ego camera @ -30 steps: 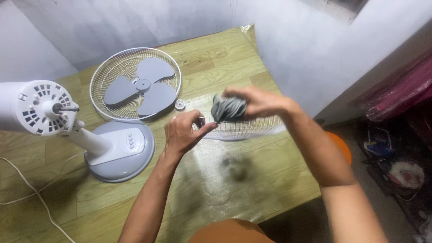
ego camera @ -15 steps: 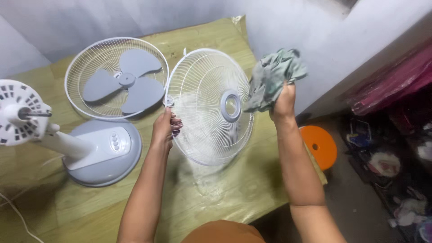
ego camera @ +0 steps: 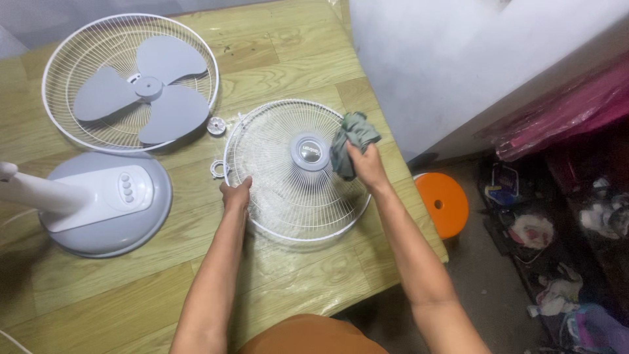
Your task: The person wipes the front fan cage with a cloth, then reassembles the fan by attaching the front cage, installing the fan blade, securing it with the blade nut, and finally attaching the rear cage.
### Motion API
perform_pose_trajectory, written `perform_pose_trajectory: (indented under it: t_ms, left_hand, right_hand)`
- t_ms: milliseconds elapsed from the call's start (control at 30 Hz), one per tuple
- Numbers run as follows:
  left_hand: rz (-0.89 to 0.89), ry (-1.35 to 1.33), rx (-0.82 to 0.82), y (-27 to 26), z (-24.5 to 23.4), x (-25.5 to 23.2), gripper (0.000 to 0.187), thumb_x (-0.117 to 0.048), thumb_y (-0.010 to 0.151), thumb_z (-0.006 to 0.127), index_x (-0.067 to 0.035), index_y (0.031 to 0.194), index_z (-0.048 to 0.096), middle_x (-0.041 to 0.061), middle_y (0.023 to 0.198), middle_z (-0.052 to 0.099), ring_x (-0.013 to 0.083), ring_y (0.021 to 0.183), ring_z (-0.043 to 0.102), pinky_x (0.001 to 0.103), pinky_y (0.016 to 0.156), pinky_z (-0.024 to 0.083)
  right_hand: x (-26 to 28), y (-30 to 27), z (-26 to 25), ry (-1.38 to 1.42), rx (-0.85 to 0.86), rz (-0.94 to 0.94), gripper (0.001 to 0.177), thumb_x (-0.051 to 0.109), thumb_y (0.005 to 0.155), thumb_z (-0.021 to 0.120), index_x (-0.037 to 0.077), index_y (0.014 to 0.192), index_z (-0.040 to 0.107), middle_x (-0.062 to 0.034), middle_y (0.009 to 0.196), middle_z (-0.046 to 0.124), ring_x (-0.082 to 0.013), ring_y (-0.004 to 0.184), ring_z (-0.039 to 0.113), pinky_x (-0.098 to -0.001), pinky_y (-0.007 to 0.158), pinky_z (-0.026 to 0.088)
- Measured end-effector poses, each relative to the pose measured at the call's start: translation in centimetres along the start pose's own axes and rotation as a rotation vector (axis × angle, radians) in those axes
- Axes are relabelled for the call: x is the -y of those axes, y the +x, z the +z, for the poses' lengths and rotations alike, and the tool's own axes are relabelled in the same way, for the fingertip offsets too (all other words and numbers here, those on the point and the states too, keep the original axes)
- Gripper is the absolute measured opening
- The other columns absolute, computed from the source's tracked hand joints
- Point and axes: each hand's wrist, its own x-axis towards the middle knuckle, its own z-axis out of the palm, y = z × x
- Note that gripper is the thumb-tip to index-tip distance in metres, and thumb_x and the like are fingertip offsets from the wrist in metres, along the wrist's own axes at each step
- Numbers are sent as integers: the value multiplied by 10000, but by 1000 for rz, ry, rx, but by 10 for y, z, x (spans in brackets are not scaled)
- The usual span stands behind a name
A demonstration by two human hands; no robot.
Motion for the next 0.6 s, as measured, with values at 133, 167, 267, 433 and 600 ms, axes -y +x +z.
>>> perform_pose_trajectory:
  t_ms: [133,167,267,433,600]
  left_hand:
    - [-142,260,-85,-46,1,-32,886,-327,850,772,-142,1575,296,240,1548,404,408,1406,421,508,1174,330]
    - [-135,312,-106,-55,6,-39,866,-315,854,759,-173,1571,295,202,1577,362,387,1439,364,542,1196,259]
    - [165,422,-118,-76,28,-47,796,-281,892,697,-181,1582,313,167,1643,282,345,1513,247,571,1232,174]
    - [724,741,-38,-80,68,-41,679,-372,1002,568,-124,1580,313,163,1686,179,357,1555,128,625,1218,37]
    - [823,882,-42,-85,72,-24,642,-467,1044,383,-163,1604,309,112,1705,157,319,1570,96,601,1235,26]
  right_hand:
    - [-24,-7,2,-230,71,54,279,219,970,610,-4,1127,669,-120,1062,739,-212,980,710,-335,873,566]
    - [-27,-8,0,-301,89,-1,277,211,975,615,-22,1098,698,-146,1045,759,-227,973,715,-348,875,557]
    - [-29,-14,-6,-345,81,-25,263,201,957,618,-19,1078,697,-185,1045,761,-280,990,722,-401,887,551]
    - [-32,-17,10,-764,362,46,375,302,949,576,69,1228,670,-197,1182,712,-346,1095,695,-438,991,538]
    - [-49,0,65,-1128,332,-650,602,475,927,565,89,1388,581,-213,1386,560,-406,1338,437,-589,1147,239]
